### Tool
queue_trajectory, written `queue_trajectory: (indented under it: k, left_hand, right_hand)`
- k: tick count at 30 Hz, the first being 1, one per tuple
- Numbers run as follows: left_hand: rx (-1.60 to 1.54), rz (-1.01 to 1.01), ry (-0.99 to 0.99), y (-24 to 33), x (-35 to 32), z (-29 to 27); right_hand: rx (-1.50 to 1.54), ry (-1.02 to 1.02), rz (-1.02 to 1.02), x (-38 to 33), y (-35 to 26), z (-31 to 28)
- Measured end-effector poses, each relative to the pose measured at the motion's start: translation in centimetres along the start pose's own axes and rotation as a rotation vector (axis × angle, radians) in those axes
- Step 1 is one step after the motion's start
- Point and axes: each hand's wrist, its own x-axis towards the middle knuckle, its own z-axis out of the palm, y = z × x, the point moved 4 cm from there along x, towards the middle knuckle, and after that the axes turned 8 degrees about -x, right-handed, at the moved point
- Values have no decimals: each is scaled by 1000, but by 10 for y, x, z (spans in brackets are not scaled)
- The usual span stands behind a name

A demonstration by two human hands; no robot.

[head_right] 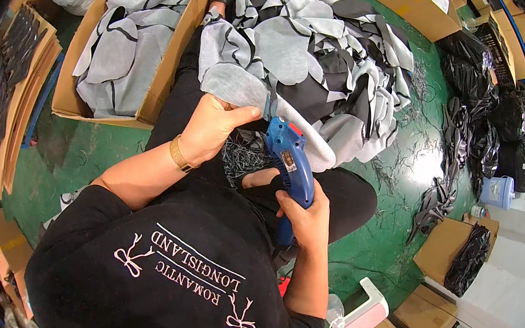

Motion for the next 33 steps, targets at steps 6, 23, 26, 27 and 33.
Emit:
queue_trajectory:
  k: [6,23,26,27,33]
  left_hand:
    - [19,1,-7,10,-1,7]
    - [133,-282,-268,0,-16,9]
    - [59,-271,-215,3,-20,13]
    - [-12,-259,-147,4,-20,13]
    - [-147,-179,-14,7,-9,8]
  right_hand:
    - [4,-15,26,2,0,-4]
    - [-241,182,-238,51,-48,5]
    - [-369,183,-264,53,-53,18]
    - [-428,204,-281,53,-53,20]
    - [-153,100,-197,52,-32,19]
